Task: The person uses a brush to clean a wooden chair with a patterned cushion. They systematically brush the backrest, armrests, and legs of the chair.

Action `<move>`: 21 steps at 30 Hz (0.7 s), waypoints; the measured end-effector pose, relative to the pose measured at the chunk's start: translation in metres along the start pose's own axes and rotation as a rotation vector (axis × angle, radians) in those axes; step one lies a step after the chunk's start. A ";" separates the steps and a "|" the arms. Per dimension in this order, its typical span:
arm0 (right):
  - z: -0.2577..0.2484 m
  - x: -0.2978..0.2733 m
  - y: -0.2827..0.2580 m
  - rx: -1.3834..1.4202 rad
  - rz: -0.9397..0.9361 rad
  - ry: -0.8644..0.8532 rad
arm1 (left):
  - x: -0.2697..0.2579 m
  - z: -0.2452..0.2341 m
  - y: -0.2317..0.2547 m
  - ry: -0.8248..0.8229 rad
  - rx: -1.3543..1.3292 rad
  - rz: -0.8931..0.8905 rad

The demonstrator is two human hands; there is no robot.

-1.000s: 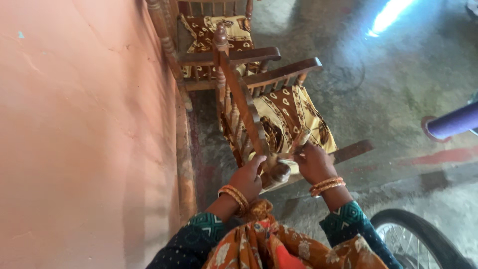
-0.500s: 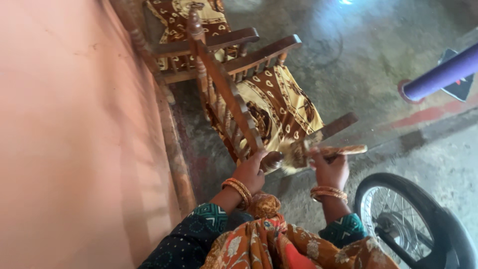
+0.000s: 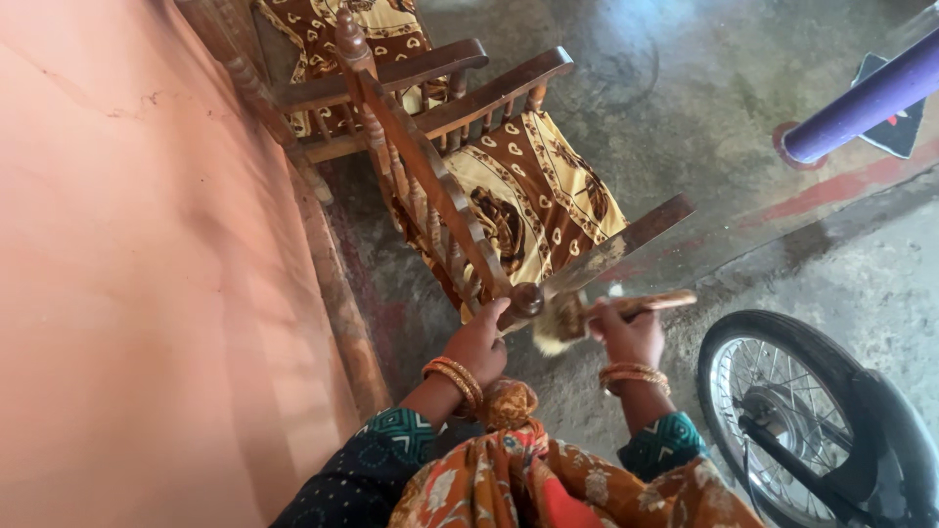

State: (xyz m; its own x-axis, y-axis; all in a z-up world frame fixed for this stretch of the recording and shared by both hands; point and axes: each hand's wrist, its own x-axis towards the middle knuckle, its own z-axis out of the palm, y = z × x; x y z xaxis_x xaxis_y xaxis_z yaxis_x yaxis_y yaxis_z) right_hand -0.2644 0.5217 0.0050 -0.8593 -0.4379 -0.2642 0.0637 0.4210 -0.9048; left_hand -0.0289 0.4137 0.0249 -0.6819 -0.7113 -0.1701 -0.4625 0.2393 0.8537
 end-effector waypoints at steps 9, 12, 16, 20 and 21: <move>0.002 -0.015 -0.005 -0.033 0.109 -0.196 | -0.007 -0.003 -0.008 0.051 -0.006 -0.004; 0.002 -0.035 -0.014 -0.171 0.157 -0.274 | -0.006 -0.008 -0.006 -0.007 0.013 -0.033; 0.001 -0.040 -0.033 -0.272 -0.031 -0.167 | -0.009 -0.012 -0.001 -0.011 -0.011 -0.052; -0.012 -0.036 -0.058 -0.316 -0.175 0.003 | -0.010 -0.016 0.003 -0.019 -0.023 -0.029; -0.013 -0.040 -0.062 -0.190 -0.215 -0.004 | -0.012 -0.017 0.005 -0.052 -0.024 -0.072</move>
State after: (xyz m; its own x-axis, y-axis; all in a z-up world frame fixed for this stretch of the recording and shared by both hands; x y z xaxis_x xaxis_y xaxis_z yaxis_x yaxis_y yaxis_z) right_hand -0.2408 0.5239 0.0757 -0.8406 -0.5365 -0.0749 -0.2162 0.4589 -0.8618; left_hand -0.0135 0.4121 0.0392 -0.6762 -0.6906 -0.2565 -0.4982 0.1722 0.8498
